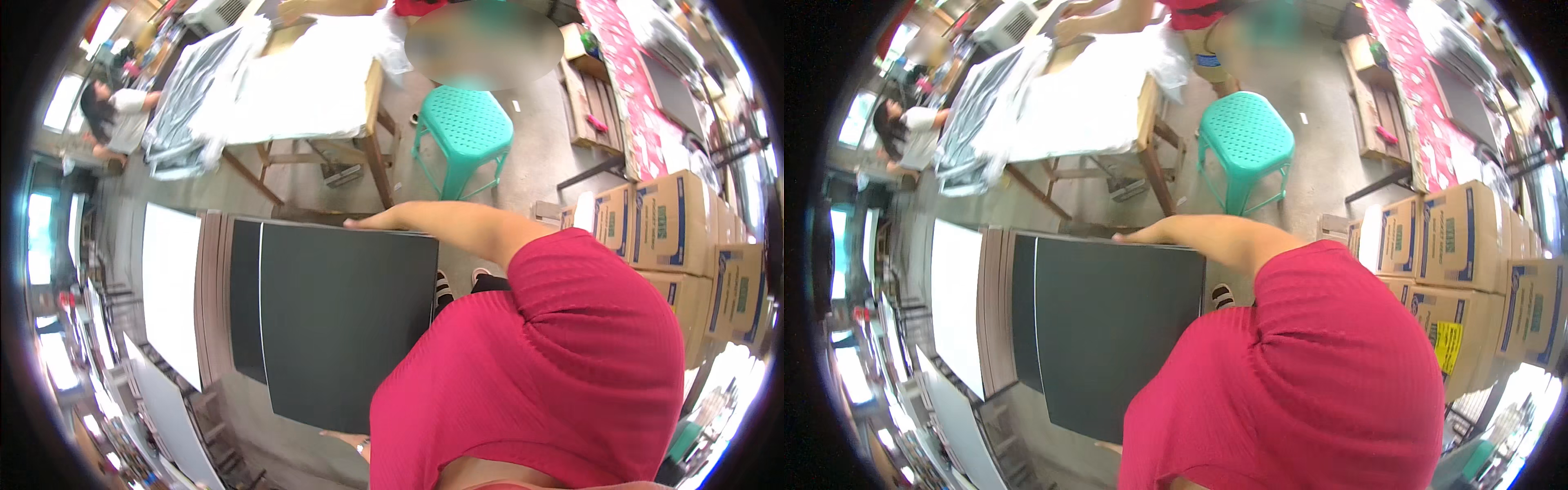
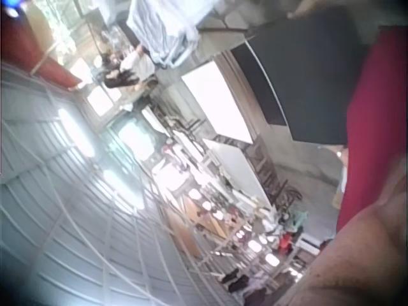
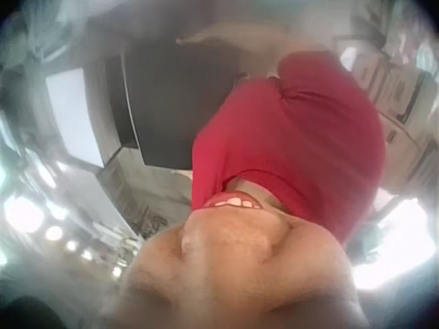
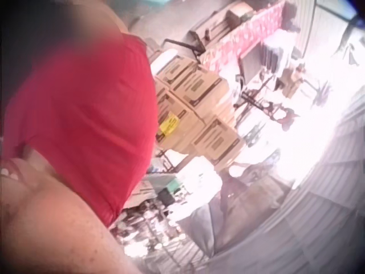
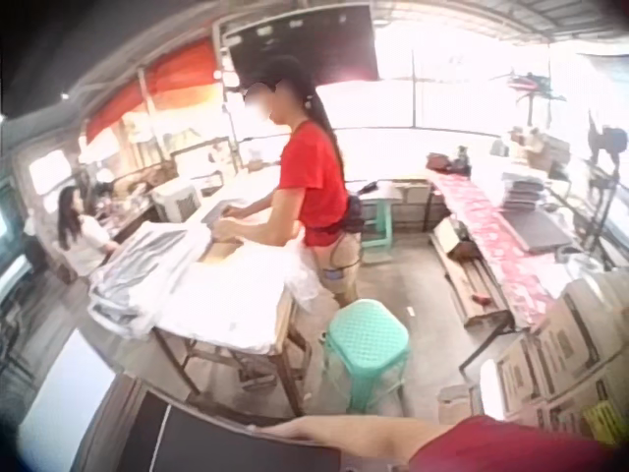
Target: The person picks up dark rectangular sheets from a large stack and places them individually onto a table, then gathers them into a smaller stack.
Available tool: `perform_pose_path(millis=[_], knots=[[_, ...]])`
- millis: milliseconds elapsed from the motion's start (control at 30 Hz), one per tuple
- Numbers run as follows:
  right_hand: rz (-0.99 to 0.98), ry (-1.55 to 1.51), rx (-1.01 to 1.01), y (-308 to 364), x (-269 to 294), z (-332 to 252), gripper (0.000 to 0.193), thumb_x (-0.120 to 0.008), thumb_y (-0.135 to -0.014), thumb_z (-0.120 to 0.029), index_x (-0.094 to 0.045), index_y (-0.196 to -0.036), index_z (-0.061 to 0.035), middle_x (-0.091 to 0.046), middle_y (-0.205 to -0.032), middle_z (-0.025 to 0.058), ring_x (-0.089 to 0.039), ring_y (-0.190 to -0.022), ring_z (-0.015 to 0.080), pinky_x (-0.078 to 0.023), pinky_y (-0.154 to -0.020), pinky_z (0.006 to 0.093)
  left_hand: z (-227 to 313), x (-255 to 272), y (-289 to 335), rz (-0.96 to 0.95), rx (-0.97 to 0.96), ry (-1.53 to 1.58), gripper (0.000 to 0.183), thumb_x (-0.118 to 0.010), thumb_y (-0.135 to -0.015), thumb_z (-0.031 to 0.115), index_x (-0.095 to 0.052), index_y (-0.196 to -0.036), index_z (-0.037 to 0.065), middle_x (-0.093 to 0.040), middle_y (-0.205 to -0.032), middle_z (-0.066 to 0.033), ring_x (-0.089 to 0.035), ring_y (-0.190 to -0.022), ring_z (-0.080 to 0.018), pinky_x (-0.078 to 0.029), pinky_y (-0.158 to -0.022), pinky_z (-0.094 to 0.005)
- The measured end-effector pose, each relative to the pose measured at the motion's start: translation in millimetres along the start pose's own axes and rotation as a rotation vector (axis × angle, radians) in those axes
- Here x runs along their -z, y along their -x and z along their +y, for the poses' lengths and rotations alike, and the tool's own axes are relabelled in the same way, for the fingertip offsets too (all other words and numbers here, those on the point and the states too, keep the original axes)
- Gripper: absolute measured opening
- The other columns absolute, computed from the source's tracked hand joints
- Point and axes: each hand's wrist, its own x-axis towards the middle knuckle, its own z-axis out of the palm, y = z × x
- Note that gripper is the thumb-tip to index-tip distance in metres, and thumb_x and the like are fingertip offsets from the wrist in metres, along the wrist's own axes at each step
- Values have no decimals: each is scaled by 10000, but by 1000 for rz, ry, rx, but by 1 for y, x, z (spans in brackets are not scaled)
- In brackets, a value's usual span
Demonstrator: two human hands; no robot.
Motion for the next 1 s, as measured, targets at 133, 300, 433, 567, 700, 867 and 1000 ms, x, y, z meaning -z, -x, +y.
perform_pose_path(millis=[133,300,433,567,700,867,1000], knots=[[-103,-145,191,-24,-14,0,878,-356,-899,-751,-396,-1483,-97,-319,-1553,129,-325,-1404,267,-253,-1139,430,5,-18,-1,-6,2,-37,776,-273,-965,638,-408,-1440,39,-407,-1484,-147,-428,-1326,-324,-402,-1063,-463],[-25,-137,281,4,-6,4,704,-357,-998,-585,-464,-1421,-32,-501,-1429,102,-533,-1223,204,-422,-1026,347,10,-51,6,-58,-10,-47,782,-283,-955,649,-417,-1434,45,-421,-1472,-148,-440,-1315,-322,-410,-1055,-462],[-54,-343,273,42,23,36,677,-372,-1001,-566,-483,-1402,-32,-523,-1409,96,-551,-1203,202,-432,-1018,340,6,-85,18,-112,-13,-67,787,-291,-947,657,-424,-1429,49,-433,-1462,-148,-450,-1307,-320,-417,-1049,-461],[11,-556,273,123,65,77,654,-379,-1004,-547,-485,-1403,-40,-520,-1413,90,-557,-1199,201,-432,-1020,339,1,-133,40,-189,-24,-75,792,-299,-940,666,-430,-1425,54,-444,-1453,-148,-460,-1298,-318,-424,-1043,-461],[114,-736,361,218,119,121,641,-392,-1001,-539,-477,-1415,-57,-526,-1408,95,-552,-1211,205,-428,-1029,339,-4,-206,73,-320,-57,-96,797,-306,-932,674,-437,-1420,58,-456,-1443,-148,-470,-1289,-317,-430,-1037,-460],[283,-859,531,357,190,204,631,-394,-1003,-524,-447,-1441,-73,-474,-1457,95,-508,-1259,207,-385,-1070,353,-5,-324,130,-579,-78,-97,803,-316,-922,685,-446,-1415,64,-470,-1431,-148,-482,-1279,-315,-439,-1029,-460],[461,-948,706,467,241,268,649,-404,-995,-531,-433,-1448,-67,-462,-1468,95,-492,-1272,206,-365,-1084,344,-8,-462,182,-900,-63,-125,808,-324,-914,693,-452,-1410,68,-481,-1422,-148,-492,-1270,-313,-445,-1023,-459]])
